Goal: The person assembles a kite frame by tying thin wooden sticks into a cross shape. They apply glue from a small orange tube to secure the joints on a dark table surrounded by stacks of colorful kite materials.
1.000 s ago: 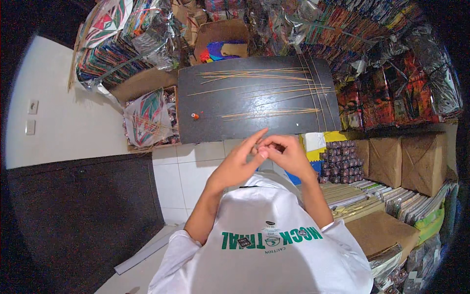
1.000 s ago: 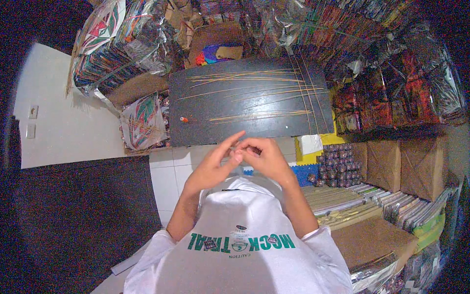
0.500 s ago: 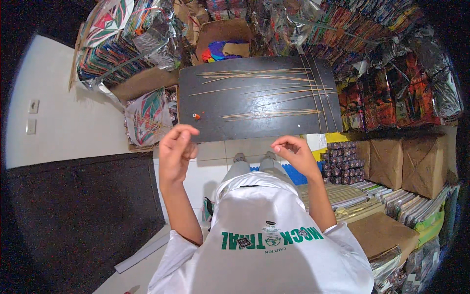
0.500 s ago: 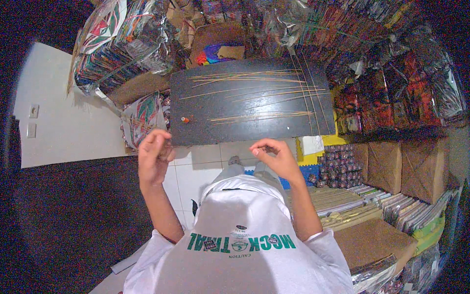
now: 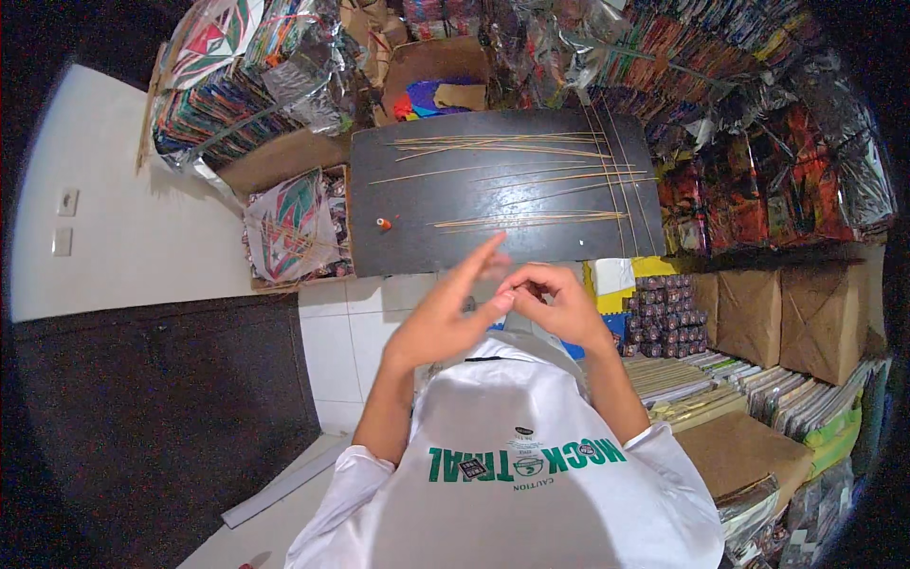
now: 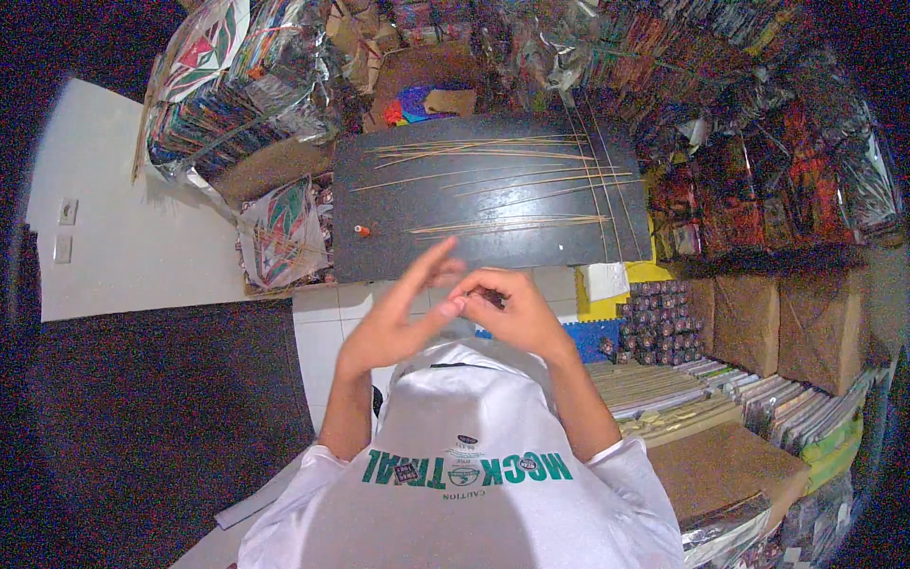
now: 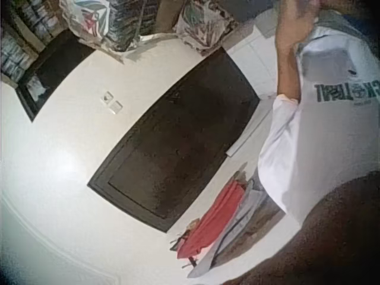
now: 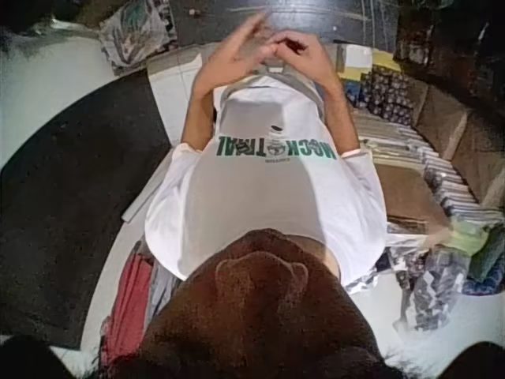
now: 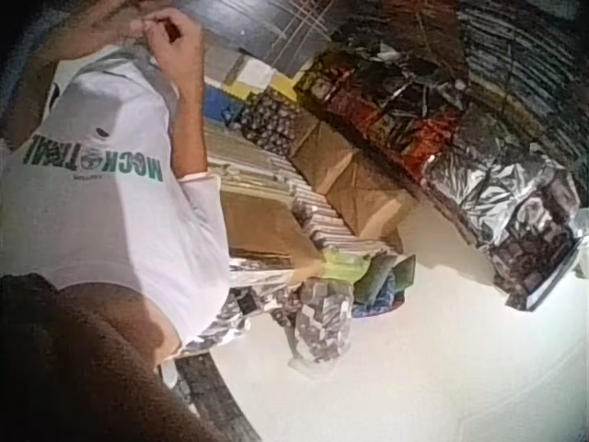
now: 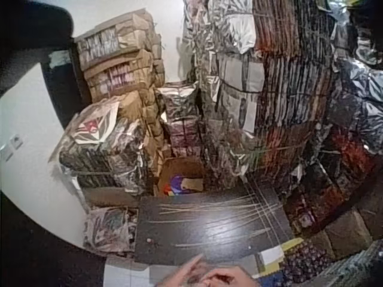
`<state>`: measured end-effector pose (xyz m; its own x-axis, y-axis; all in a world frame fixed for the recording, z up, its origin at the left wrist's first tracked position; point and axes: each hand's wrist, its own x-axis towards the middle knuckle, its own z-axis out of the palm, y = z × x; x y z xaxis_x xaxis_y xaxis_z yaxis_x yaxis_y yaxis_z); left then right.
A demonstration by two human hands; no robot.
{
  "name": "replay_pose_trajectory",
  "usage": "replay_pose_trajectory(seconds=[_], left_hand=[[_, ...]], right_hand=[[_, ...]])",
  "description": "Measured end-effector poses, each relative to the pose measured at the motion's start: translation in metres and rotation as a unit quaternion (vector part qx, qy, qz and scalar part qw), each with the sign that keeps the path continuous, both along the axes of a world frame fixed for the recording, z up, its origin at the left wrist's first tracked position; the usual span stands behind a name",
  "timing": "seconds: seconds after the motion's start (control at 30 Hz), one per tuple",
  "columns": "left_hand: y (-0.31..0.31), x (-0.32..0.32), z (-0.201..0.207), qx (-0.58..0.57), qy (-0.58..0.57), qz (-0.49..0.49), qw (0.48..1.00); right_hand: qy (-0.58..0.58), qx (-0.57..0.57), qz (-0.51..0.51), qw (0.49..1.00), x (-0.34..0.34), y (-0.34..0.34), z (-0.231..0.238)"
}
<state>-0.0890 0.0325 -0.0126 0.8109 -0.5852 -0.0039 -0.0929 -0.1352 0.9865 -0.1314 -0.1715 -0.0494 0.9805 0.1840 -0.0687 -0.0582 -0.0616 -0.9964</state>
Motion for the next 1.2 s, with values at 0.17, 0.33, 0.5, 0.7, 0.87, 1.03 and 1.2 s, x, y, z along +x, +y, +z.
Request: replay_pose_trajectory(seconds=[0.17, 0.33, 0.5, 0.7, 0.87, 1.03, 1.2], left_hand=[[-0.001, 0.007, 0.003, 0.117, 0.134, -0.052, 0.983], [0.005, 0.008, 0.011, 0.001, 0.149, -0.028, 0.988], [0.009, 0.014, 0.037, -0.009, 0.125, -0.038, 0.991], [0.012, 0.016, 0.047, -0.017, 0.148, -0.047, 0.988], [0.011, 0.011, 0.044, -0.024, 0.123, -0.037, 0.991], [0.010, 0.008, 0.051, -0.034, 0.119, -0.031, 0.992], [0.013, 0.005, 0.053, -0.049, 0.126, -0.031, 0.990]], right_hand=[[-0.020, 0.019, -0.015, 0.999, 0.003, -0.013, -0.001], [-0.009, 0.034, -0.016, 0.999, -0.004, -0.026, -0.026], [0.000, -0.032, -0.062, 0.998, -0.012, -0.030, -0.075], [0.076, -0.123, -0.066, 0.987, -0.015, -0.022, -0.121], [0.040, -0.147, -0.050, 0.987, -0.010, -0.005, -0.154], [0.058, -0.139, -0.049, 0.987, -0.005, 0.007, -0.185], [0.055, -0.118, -0.069, 0.989, -0.004, 0.015, -0.180]])
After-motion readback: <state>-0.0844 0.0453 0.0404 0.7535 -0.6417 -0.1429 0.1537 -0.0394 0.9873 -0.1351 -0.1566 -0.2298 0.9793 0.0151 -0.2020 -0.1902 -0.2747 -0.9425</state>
